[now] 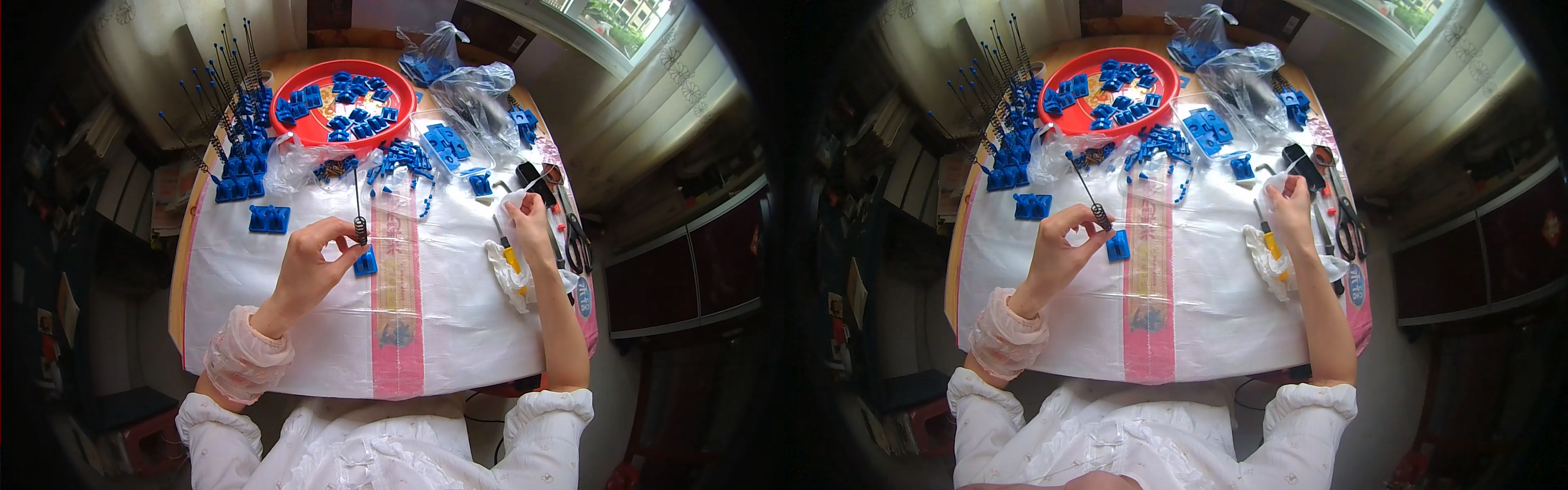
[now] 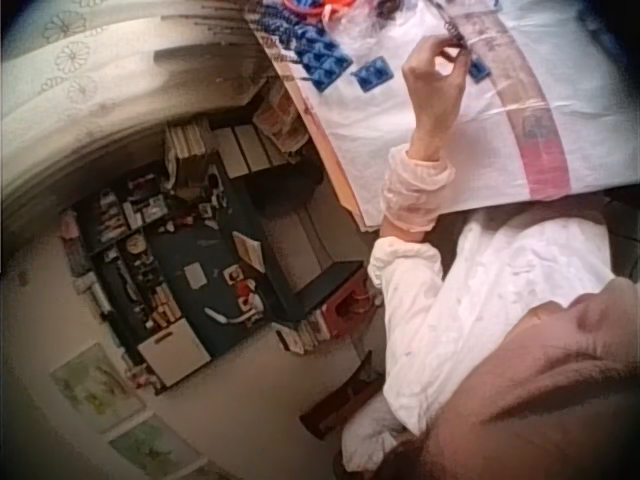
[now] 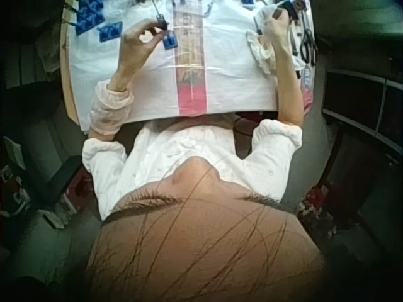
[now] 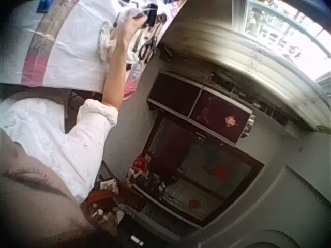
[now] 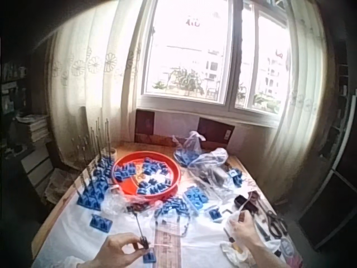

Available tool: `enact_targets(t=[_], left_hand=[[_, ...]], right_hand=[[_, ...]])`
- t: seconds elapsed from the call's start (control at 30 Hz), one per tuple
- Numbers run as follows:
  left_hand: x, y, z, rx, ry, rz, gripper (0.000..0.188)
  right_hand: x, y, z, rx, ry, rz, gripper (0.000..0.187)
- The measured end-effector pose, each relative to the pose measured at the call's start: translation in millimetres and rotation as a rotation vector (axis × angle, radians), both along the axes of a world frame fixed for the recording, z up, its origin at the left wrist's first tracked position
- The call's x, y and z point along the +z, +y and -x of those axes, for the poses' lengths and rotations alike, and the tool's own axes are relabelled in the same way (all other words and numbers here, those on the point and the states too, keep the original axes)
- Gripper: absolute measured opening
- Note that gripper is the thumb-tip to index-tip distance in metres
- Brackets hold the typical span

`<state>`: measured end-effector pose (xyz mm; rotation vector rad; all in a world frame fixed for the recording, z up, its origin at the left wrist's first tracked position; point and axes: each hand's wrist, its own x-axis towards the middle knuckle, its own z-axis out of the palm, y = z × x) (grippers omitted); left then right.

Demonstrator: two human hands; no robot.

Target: The recorder is assembling small electrical or mechanical components involving blue plastic pieces and metal springs.

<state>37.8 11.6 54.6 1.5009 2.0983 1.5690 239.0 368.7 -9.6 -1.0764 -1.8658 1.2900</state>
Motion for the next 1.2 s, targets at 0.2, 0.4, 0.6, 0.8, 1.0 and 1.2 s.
enact_targets(t=[0.2, 0.4, 0.6, 0.8, 1.0, 1.2], left_hand=[[-3, 2, 0, 0.021, -0.009, -0.005, 0.017], [-1, 3, 0, 0.008, 0.004, -0.002, 0.02], [2, -3, 1, 0.056, 0.038, 0.021, 0.024], [2, -3, 1, 0.079, 0.117, 0.025, 0.025], [1, -4, 1, 0.1, 0.148, 0.025, 0.026], [-1, -5, 2, 0.102, 0.198, 0.016, 0.03]], right_hand=[[-3, 7, -2, 0.032, -0.018, -0.065, 0.023], [32, -26, -15, 0.161, 0.13, -0.089, 0.016], [71, -84, -18, 0.373, 0.161, 0.114, 0.013], [67, -116, -17, 0.471, 0.1, 0.127, 0.018], [62, -124, -22, 0.513, 0.084, 0.259, 0.022], [54, -125, -23, 0.439, 0.136, 0.362, 0.019]])
